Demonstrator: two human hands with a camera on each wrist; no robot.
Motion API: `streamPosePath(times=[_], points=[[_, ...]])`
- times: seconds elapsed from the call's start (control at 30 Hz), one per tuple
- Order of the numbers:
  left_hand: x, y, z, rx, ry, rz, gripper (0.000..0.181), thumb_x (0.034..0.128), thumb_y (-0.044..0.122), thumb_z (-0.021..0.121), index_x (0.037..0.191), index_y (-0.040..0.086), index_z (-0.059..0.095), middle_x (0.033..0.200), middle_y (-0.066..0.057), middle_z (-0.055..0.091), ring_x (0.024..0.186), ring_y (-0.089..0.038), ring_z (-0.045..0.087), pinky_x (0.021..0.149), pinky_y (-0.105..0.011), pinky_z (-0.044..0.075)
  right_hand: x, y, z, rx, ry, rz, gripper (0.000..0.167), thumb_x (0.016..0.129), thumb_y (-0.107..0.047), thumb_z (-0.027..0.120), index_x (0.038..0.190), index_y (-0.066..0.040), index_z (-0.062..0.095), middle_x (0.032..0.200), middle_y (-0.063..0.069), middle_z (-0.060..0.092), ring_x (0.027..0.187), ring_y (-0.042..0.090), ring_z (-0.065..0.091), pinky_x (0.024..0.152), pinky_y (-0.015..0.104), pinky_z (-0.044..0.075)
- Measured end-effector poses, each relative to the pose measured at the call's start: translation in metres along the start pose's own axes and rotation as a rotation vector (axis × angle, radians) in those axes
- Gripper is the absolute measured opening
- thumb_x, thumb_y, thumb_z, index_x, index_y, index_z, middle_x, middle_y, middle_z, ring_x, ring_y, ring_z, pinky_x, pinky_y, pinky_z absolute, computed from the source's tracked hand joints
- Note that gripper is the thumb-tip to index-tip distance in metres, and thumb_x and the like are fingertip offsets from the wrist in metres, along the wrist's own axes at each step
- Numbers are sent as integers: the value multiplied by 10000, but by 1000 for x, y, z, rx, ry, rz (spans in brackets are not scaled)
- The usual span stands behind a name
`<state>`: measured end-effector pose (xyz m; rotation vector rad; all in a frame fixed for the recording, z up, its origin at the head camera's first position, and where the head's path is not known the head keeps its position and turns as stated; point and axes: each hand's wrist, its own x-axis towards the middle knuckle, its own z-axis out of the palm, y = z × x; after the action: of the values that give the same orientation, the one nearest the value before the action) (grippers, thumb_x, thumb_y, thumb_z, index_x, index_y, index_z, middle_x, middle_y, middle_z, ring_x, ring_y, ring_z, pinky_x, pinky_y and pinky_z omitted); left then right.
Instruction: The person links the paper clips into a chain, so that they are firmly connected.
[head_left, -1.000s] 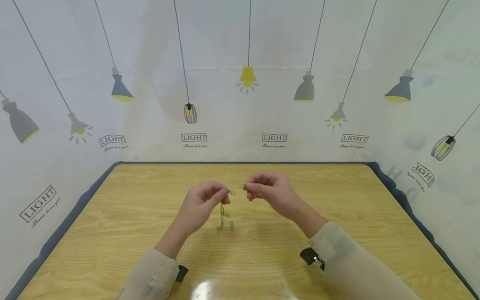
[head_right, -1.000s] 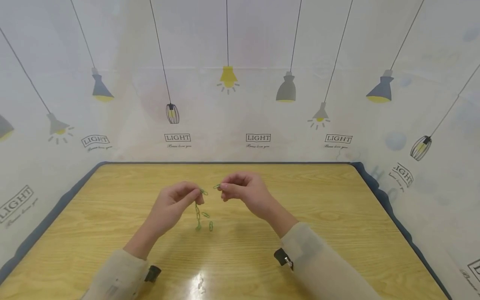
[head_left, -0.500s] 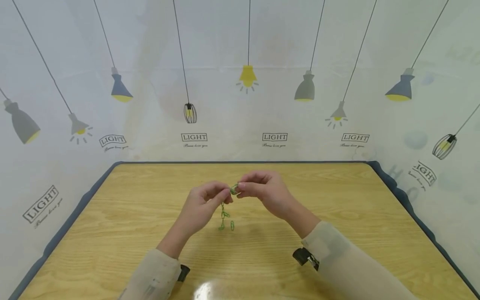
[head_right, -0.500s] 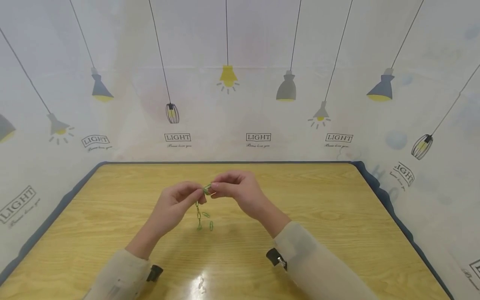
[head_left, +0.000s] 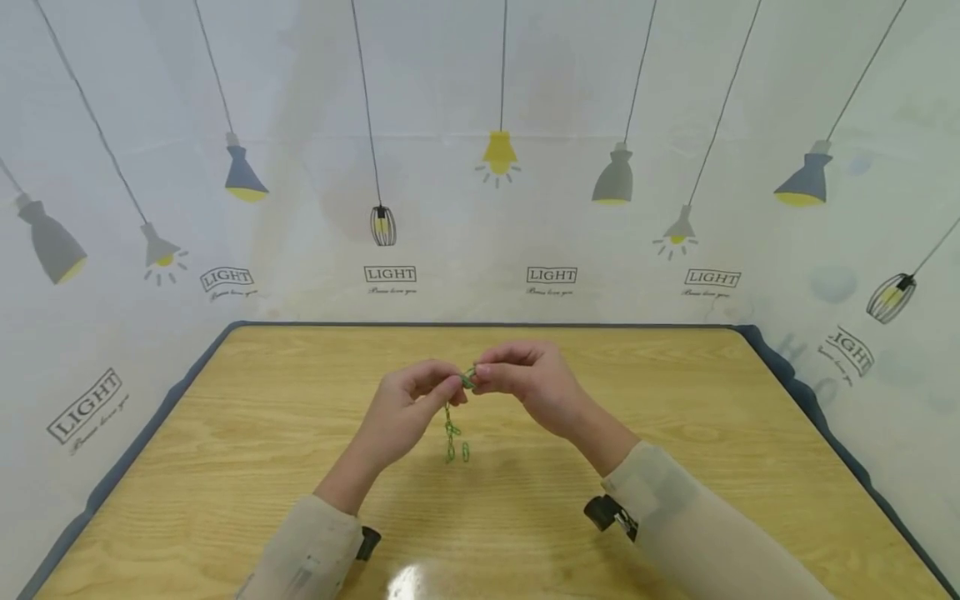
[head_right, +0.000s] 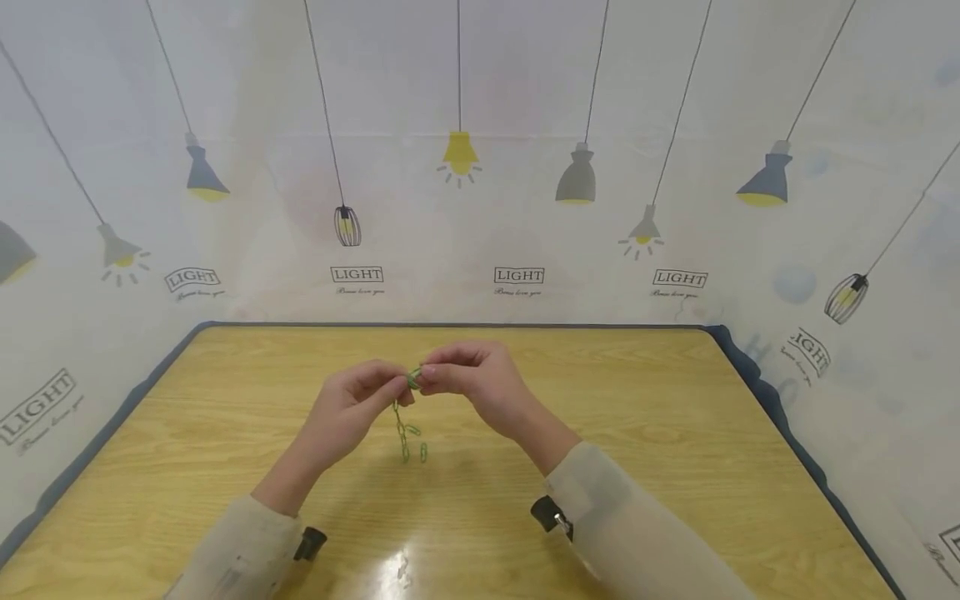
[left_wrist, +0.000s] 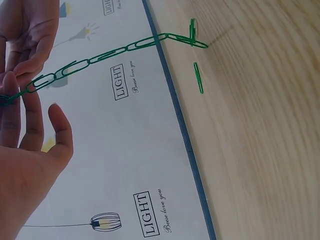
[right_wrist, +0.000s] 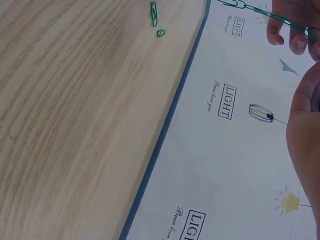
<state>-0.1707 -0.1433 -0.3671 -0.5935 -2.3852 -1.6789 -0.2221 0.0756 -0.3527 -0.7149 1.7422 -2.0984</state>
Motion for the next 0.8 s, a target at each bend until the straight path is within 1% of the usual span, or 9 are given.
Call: streamPosePath(times=[0.17, 0.37, 0.5, 0.63, 0.7, 0.8], points=[[1, 0, 0, 6, 2, 0, 182, 1092, 240, 626, 1119, 113, 755, 958, -48, 786, 932, -152, 729, 891, -323, 588, 1, 0, -1, -2, -14, 1, 257, 989, 17, 671, 921, -183, 818, 913, -38, 809, 867, 140, 780, 953, 355, 640], [1, 1, -2, 1, 11, -17, 192, 1095, 262, 621, 1119, 124, 752, 957, -48, 781, 927, -169, 721, 892, -342, 576, 1, -2, -1, -20, -24, -8, 281, 987, 25, 663, 916, -199, 818, 916, -52, 806, 877, 130, 782, 974, 350, 632], [1, 1, -3, -24, 6, -30, 198, 1098, 265, 616, 1127, 120, 748, 963, -63, 773, 920, -179, 714, 886, -332, 576, 1, -5, -1, -28, -20, -8, 268, 988, 12, 665, 922, -197, 818, 924, -55, 804, 879, 128, 782, 979, 343, 629], [1, 0, -4, -51, 2, -41, 199, 1099, 255, 614, 1133, 106, 742, 969, -82, 765, 919, -176, 721, 896, -308, 588, 0, -6, -3, -29, -11, -13, 267, 992, 10, 661, 926, -194, 820, 926, -54, 801, 880, 126, 772, 955, 336, 637], [0, -1, -5, -63, -3, -42, 200, 1101, 249, 611, 1133, 101, 741, 971, -88, 763, 920, -170, 726, 912, -319, 595, 1, -6, -4, -30, -4, -13, 272, 996, 11, 658, 924, -195, 821, 925, -56, 799, 878, 124, 762, 936, 328, 640], [-1, -3, -6, -77, -23, -28, 197, 1102, 230, 608, 1143, 90, 740, 973, -100, 765, 919, -157, 733, 939, -383, 609, 1, -7, -5, -32, 5, -8, 280, 995, 10, 655, 917, -200, 823, 920, -62, 798, 868, 119, 747, 915, 314, 637]])
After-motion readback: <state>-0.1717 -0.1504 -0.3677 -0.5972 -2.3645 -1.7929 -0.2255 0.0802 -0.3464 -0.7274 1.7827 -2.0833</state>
